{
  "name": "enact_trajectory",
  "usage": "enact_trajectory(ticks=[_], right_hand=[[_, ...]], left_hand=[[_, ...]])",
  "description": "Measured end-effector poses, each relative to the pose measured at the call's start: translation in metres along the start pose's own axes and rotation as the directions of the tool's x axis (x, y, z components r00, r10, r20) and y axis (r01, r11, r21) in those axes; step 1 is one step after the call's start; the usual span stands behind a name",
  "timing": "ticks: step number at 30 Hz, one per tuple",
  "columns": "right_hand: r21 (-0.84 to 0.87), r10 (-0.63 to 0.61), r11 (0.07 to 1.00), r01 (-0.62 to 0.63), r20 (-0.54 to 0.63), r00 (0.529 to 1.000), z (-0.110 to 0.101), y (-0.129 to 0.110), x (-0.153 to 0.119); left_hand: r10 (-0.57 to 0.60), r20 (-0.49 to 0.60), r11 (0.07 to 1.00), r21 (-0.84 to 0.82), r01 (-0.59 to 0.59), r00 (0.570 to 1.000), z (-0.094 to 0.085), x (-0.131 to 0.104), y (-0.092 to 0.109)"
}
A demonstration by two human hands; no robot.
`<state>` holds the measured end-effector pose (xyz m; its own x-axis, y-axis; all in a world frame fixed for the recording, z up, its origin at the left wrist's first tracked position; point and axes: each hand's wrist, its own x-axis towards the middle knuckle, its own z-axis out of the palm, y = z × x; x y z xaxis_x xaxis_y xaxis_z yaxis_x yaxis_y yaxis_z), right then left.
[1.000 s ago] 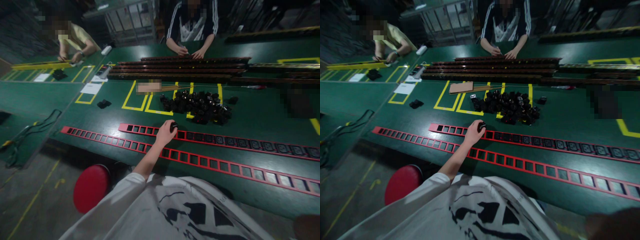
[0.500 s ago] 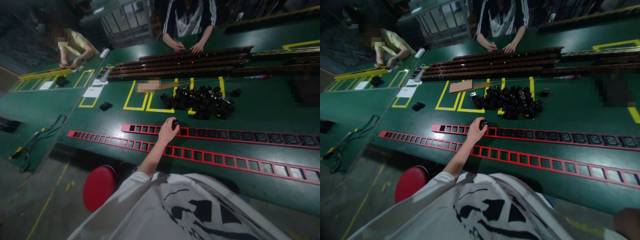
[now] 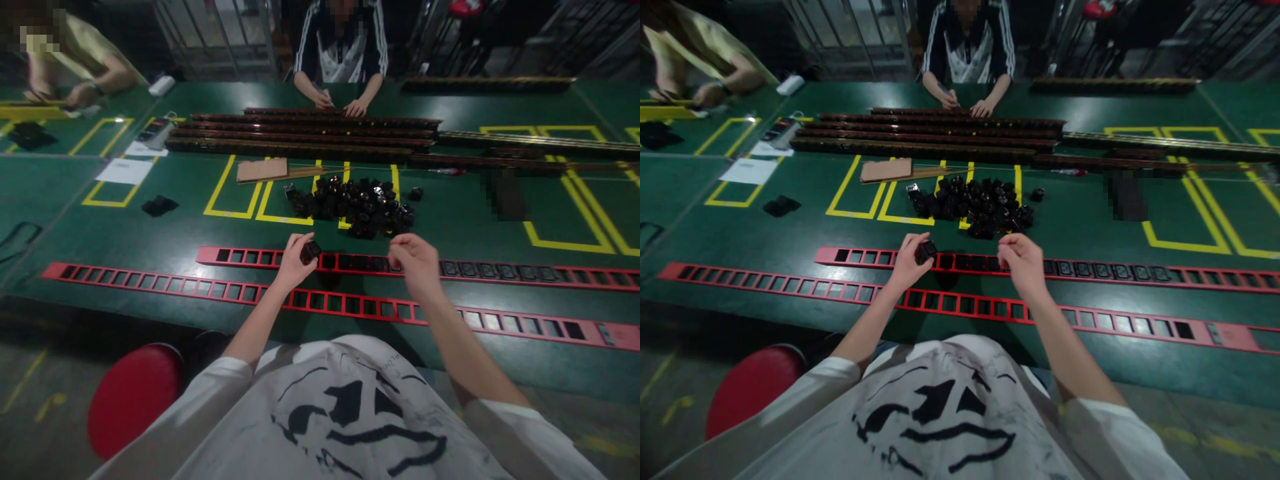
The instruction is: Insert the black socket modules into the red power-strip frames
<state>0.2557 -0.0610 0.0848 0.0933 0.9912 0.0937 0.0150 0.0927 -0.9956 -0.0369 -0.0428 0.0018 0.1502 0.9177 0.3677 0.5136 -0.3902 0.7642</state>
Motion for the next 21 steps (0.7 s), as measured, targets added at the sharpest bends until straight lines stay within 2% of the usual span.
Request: enact_trajectory(ticks=[2, 3, 6, 10, 15, 21], right_hand=[[-0.122, 0.060, 0.991, -0.052, 0.066, 0.996, 0.014, 0.032, -0.002], [-0.170, 0.063, 0.984, -0.052, 0.061, 0.996, 0.019, 0.045, -0.003], [-0.312, -0.005, 0.950, 0.023, 0.058, 0.998, 0.028, 0.068, -0.004], [-0.451, -0.145, 0.880, 0.150, 0.046, 0.988, 0.034, 0.066, -0.004], [-0.450, -0.203, 0.876, 0.172, -0.021, 0.979, 0.037, 0.060, 0.001], [-0.519, -0.292, 0.823, 0.231, -0.038, 0.956, 0.011, 0.060, 0.008]], left_hand=[[0.016, 0.029, 0.999, -0.039, -0.015, 0.999, -0.001, -0.003, 0.006], [0.024, 0.040, 0.998, -0.052, -0.022, 0.999, -0.001, -0.004, 0.009], [0.030, 0.057, 0.997, -0.079, -0.026, 0.998, 0.000, -0.004, 0.015], [0.020, 0.060, 0.996, -0.089, -0.015, 0.998, 0.003, -0.001, 0.015], [-0.036, 0.073, 0.997, -0.070, 0.042, 0.997, 0.006, -0.003, 0.016], [-0.063, 0.145, 0.997, 0.045, 0.057, 0.987, 0.010, -0.007, 0.017]])
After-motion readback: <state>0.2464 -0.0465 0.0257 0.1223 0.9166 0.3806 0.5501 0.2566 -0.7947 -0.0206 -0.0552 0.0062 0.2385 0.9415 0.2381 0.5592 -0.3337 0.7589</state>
